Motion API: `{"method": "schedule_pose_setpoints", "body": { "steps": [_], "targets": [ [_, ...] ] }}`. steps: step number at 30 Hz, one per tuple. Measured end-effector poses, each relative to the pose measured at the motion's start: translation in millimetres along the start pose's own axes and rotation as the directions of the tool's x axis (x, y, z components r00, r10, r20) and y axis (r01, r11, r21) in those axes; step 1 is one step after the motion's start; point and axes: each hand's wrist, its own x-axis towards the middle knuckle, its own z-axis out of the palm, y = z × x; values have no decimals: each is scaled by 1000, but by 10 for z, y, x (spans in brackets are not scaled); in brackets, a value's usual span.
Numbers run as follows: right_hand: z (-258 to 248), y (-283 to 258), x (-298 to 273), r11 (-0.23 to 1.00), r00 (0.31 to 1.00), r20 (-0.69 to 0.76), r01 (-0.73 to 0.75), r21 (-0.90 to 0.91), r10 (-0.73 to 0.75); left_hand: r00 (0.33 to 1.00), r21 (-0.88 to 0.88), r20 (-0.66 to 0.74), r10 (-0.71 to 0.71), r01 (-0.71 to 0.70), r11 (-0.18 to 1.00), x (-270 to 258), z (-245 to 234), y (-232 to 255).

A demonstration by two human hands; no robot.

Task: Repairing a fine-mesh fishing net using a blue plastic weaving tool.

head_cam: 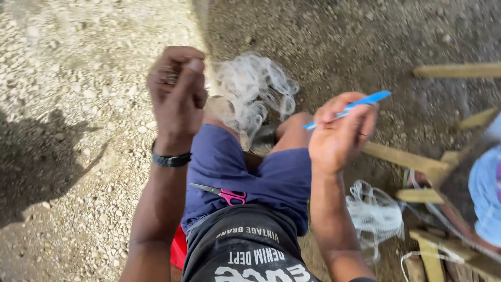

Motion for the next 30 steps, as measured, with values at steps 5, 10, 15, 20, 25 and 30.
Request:
{"method": "schedule_pose_setpoints", "body": {
  "steps": [5,10,15,20,25,30],
  "targets": [
    [-267,-201,315,874,996,91,-44,483,0,999,-51,49,-7,9,999,-26,222,148],
    [114,-655,247,987,980,160,136,-87,-121,981,-287,123,-151,181,941,-75,294,220],
    [-81,-607,151,759,922,380,301,-577,-77,965,-290,143,-220,254,923,-139,271,279],
    [44,-719,161,518,721,681,535,-667,133,957,-441,209,-202,277,854,-132,307,246],
    [295,-1016,64,716,454,827,450,-534,331,985,16,143,95,-98,995,-122,349,137],
    [985,-1280,-87,740,403,878,501,-448,259,878,511,348,329,-472,719,-265,412,53]
  ]
}}
